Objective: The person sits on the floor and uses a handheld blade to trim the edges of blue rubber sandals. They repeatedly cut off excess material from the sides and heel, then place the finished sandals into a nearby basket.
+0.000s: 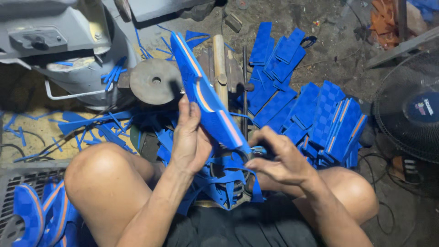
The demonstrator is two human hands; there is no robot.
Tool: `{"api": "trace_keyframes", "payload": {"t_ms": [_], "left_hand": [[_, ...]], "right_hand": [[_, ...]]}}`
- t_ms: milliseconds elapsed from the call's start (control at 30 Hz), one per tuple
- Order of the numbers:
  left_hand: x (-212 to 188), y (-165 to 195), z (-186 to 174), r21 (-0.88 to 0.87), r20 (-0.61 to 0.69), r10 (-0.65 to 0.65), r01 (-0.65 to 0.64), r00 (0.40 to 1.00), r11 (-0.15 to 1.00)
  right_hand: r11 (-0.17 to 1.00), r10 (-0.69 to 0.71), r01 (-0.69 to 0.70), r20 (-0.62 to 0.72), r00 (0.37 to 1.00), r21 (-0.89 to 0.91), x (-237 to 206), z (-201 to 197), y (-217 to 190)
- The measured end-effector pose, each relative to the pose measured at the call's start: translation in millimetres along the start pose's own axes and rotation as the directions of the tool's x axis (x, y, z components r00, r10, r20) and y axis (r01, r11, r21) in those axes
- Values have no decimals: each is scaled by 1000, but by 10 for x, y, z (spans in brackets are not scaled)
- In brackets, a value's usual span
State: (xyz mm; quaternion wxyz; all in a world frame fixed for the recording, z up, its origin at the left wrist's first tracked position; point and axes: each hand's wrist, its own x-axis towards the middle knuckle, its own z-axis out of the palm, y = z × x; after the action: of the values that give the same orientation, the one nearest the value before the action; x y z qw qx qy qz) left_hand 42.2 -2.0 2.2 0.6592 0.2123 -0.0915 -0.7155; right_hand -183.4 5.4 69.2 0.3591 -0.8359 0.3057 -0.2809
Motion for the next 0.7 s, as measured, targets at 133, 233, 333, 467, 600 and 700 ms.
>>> {"api": "trace_keyframes", "payload": {"t_ms": [133, 233, 333, 467, 600, 700], "left_hand": [[71, -18, -78, 326, -178, 60, 1, 982, 945], [12, -210, -130, 359, -336, -95, 221, 937, 907], [-68, -352, -176, 273, -363, -256, 365, 896, 890], [-93, -301, -177, 136, -368, -345, 417, 863, 898], [-129, -186, -124, 221, -478, -347, 493, 807, 842], [-145, -189, -108, 247, -437, -293, 426, 851, 870]], "right_hand": [[919, 380, -370, -60, 923, 136, 32, -130, 119], [940, 315, -337, -235, 919, -58, 153, -1, 299], [919, 282, -347, -306, 909, -184, 223, 183, 440], [902, 282, -356, -293, 913, -242, 302, 308, 576], [909, 213, -295, -282, 935, -294, 366, 393, 672], [919, 177, -259, -277, 944, -297, 383, 448, 741]]}}
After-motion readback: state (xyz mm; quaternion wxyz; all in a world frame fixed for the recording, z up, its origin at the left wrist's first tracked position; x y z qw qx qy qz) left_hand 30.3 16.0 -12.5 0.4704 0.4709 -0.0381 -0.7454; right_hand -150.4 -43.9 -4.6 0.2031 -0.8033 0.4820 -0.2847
